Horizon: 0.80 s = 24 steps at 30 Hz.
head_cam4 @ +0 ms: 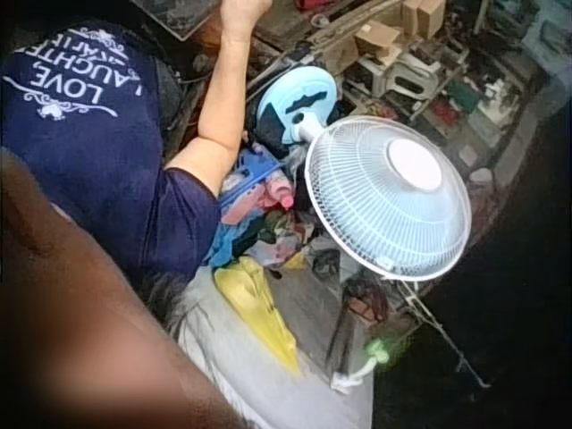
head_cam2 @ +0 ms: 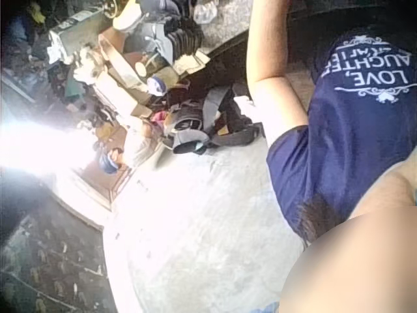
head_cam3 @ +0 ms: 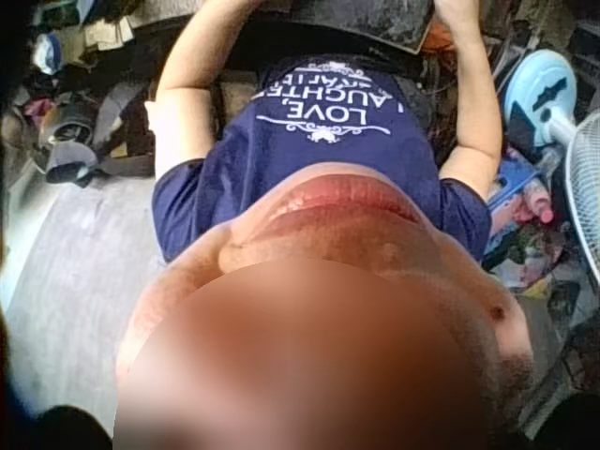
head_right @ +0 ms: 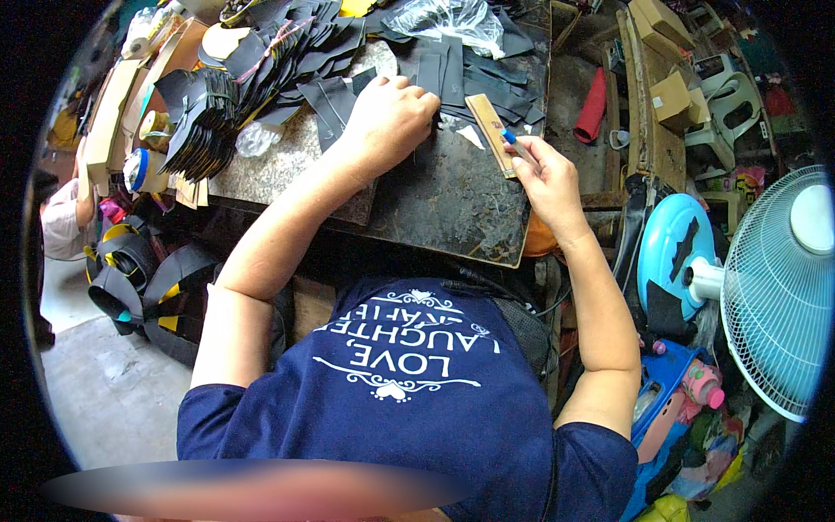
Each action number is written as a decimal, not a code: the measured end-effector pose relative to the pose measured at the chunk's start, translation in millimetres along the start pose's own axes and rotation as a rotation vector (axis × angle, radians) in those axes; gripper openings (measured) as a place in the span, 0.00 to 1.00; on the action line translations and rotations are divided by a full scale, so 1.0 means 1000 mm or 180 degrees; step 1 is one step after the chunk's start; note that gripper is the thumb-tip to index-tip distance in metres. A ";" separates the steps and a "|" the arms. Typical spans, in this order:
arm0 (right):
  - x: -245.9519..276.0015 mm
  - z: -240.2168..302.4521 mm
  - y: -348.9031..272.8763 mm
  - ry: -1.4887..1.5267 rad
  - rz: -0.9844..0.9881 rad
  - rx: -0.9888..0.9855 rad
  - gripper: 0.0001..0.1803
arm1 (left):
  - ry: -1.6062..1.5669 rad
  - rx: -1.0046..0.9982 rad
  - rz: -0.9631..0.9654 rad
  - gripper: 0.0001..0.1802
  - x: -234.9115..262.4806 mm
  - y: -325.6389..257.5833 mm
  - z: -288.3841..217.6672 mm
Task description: The person repeatedly places a small rectangular template on black material pieces, aligns it, and marks the material with a pen. The person then removes the template and repeats the process on additional pieces.
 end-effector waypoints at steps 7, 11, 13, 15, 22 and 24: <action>0.001 -0.004 0.002 -0.0120 -0.0231 0.0274 0.13 | -0.0258 0.0065 -0.0037 0.08 0.026 -0.013 -0.027; 0.004 -0.002 -0.001 0.0329 0.0101 0.0000 0.16 | -0.0977 0.0139 -0.0249 0.10 0.038 -0.035 -0.038; 0.010 0.009 -0.007 0.0076 -0.0061 0.0136 0.16 | -0.0639 0.0377 -0.0657 0.09 0.043 -0.042 -0.021; 0.015 0.025 -0.008 -0.0316 -0.0204 0.0410 0.16 | -0.0547 0.0240 -0.0699 0.10 0.043 -0.051 -0.016; -0.009 0.064 0.001 -0.0244 0.0061 0.1208 0.17 | -0.0216 0.0333 -0.0006 0.22 0.023 -0.072 -0.044; -0.020 0.064 0.004 -0.0250 0.0102 0.1236 0.18 | -0.0290 0.0359 -0.0071 0.23 0.022 -0.072 -0.043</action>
Point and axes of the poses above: each hand's wrist, its own y-axis towards the middle knuckle, its own x-axis out of the back of the hand, z = x × y, the point moved 4 cm from there along y, towards the middle knuckle, and after that the axes turned 5 degrees about -z, right-handed, at the moved point
